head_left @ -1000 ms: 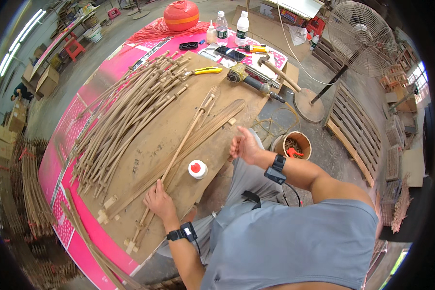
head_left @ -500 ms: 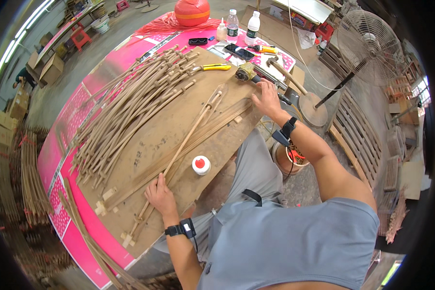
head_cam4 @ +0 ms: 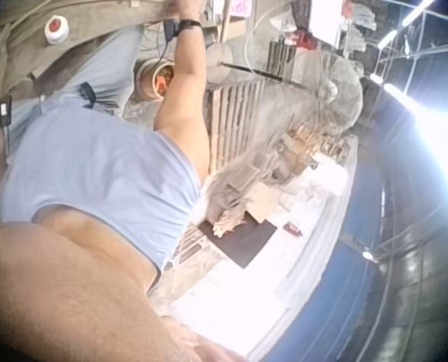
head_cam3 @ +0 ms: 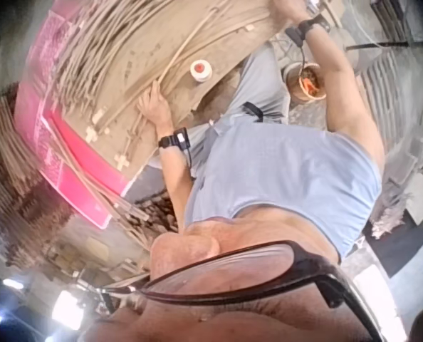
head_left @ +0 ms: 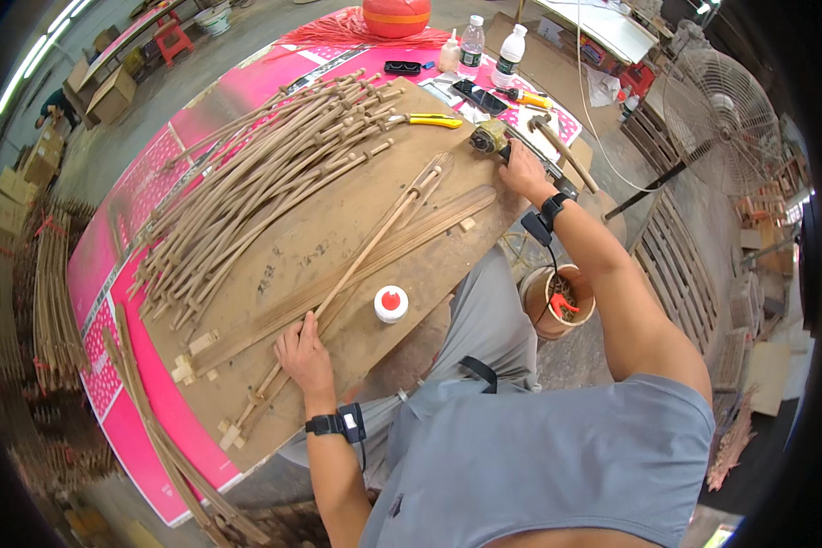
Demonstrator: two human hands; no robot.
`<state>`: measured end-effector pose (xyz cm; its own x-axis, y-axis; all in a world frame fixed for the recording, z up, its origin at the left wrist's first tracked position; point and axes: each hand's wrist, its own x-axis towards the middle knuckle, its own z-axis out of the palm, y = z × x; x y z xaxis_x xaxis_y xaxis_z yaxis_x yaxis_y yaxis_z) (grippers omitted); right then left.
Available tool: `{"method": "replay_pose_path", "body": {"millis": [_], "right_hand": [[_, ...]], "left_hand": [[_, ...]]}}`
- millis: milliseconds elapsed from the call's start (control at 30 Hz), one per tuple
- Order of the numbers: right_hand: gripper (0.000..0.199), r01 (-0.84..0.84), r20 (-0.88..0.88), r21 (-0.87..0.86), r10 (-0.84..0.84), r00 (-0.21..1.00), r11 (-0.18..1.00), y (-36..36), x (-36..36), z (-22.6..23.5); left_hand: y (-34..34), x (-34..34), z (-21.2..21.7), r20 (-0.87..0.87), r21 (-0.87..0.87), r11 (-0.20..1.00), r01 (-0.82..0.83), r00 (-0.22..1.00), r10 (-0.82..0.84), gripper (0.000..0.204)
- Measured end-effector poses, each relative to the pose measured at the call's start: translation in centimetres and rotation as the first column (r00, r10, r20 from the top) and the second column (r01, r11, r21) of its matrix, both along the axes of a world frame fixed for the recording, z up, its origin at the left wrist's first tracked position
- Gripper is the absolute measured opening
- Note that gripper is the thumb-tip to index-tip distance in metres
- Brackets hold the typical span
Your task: Assembling bamboo furniture components by applying glue and using a pneumatic nail gun.
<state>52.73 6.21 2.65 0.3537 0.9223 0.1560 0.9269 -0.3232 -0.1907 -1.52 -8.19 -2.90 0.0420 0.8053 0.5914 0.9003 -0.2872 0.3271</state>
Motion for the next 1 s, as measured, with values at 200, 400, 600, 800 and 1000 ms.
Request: {"method": "replay_pose_path", "body": {"millis": [200,400,600,800,1000], "right_hand": [[0.058,0.048,-0.084,-0.175,-0.063,0.994,0.983,2.3,1.7,2.1],[0.050,-0.033,-0.110,-0.162,0.015,0.994,0.986,2.2,-2.3,10.0],[0.028,-0.516,-0.742,-0.133,0.260,0.618,0.846,-1.7,-12.2,16.0],[0.038,-0.613,-0.691,-0.444,0.186,0.699,0.654,-2.0,-19.2,11.8],[0.048,-0.726,-0.574,-0.354,0.476,0.666,0.589,-1.7,-21.0,9.3]], "left_hand": [[0.0,0.3,0.5,0.014,-0.023,1.000,0.000,1.000,0.001,0.025],[-0.2,0.0,0.3,0.013,-0.039,0.999,0.010,1.000,-0.010,0.024],[0.0,-0.2,0.2,0.003,-0.046,0.999,0.014,1.000,-0.014,0.027],[0.1,-0.1,-0.2,0.016,-0.032,0.999,0.029,0.999,-0.028,0.029],[0.1,0.0,-0.1,0.045,-0.009,1.000,0.027,0.999,-0.027,0.029]]}}
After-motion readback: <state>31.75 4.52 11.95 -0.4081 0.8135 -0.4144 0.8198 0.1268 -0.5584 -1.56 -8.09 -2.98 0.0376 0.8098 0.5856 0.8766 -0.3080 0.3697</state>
